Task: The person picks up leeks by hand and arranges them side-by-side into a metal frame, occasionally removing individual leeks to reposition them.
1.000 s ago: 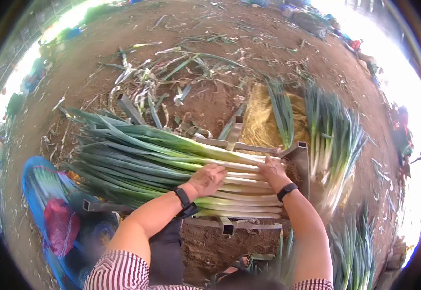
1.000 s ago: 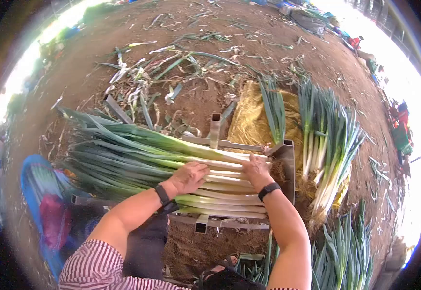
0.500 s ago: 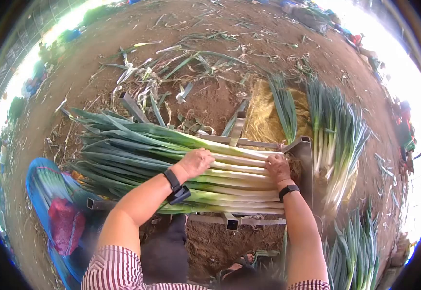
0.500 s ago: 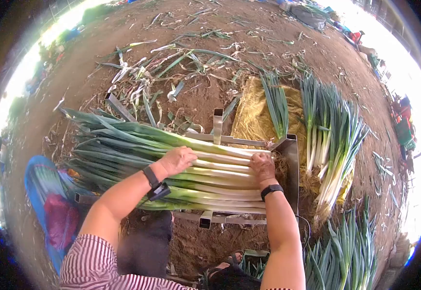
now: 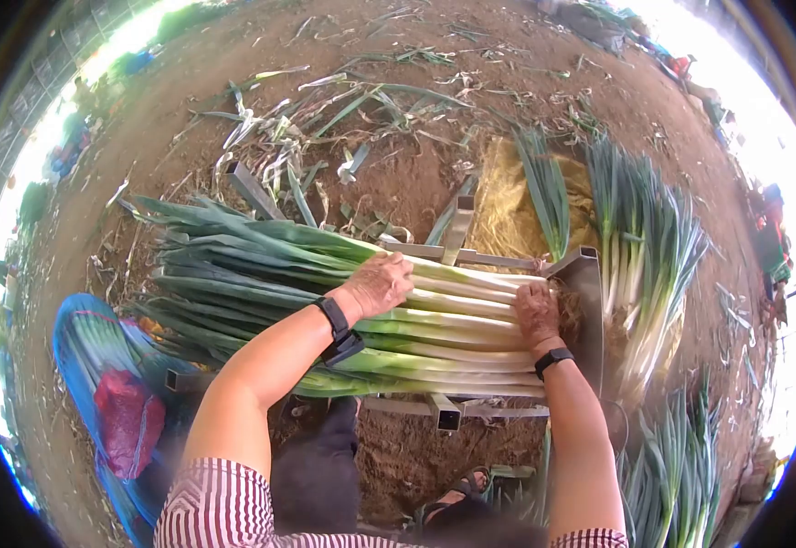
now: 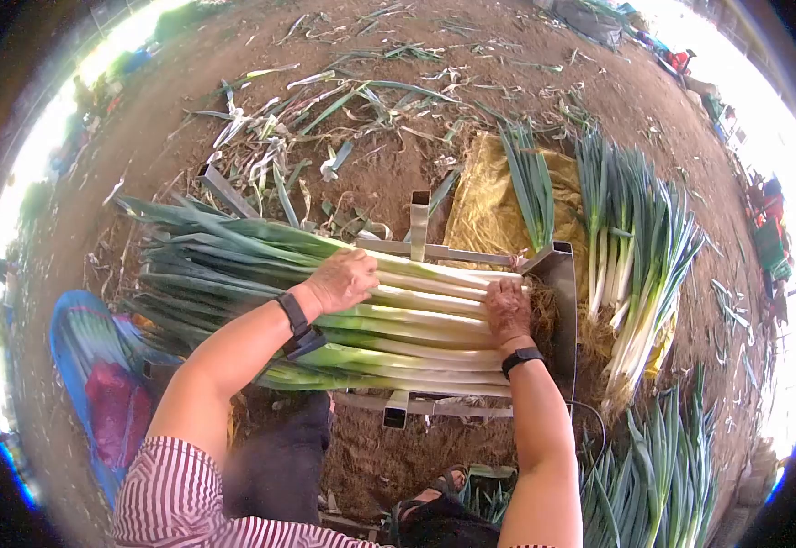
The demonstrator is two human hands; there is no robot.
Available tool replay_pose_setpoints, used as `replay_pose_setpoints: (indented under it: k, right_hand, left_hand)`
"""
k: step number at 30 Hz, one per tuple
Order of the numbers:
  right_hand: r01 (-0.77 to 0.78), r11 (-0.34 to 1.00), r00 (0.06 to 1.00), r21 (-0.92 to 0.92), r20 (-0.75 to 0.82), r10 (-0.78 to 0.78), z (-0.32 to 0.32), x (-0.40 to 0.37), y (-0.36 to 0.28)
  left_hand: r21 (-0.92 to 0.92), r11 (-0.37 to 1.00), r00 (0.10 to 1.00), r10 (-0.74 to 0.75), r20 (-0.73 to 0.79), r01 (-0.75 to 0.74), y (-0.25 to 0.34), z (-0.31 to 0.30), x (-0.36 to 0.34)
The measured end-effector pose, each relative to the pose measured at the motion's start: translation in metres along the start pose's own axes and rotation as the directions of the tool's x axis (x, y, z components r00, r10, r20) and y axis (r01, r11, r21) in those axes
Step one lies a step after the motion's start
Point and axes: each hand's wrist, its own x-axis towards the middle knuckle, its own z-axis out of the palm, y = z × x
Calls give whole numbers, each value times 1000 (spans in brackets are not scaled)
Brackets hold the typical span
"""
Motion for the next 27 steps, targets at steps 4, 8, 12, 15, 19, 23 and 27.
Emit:
replay_pose_setpoints:
  k: [4, 8, 12, 15, 19, 23, 27]
  right_hand:
    - [-11, 1000, 1000, -8, 4, 11, 1, -5, 2]
    - [-54, 998, 998, 12, 39, 54, -3, -6, -2]
    - [-115, 988, 991, -104, 55, 122, -7, -16, -8]
    - [-131, 966, 983, -224, 98, 156, 5, -21, -6]
    - [-230, 953, 952, -198, 156, 262, -13, -24, -23]
    - [-186, 973, 976, -137, 86, 199, -33, -35, -47]
    - [-268, 963, 874, -31, 412, 257, -65, -32, -68]
  left_hand:
    - [121, 966, 969, -239, 64, 230, -7, 3, 2]
    - [188, 934, 928, -334, 166, 303, -4, 0, -6]
    - [165, 945, 924, -314, 218, 282, 7, -12, -11]
    - [153, 945, 922, -318, 222, 289, 8, -7, -9]
    - [171, 943, 928, -318, 193, 287, 10, 5, -16]
    - [177, 929, 894, -362, 263, 324, 12, 2, -9]
    - [182, 915, 850, -401, 342, 359, 19, -4, -4]
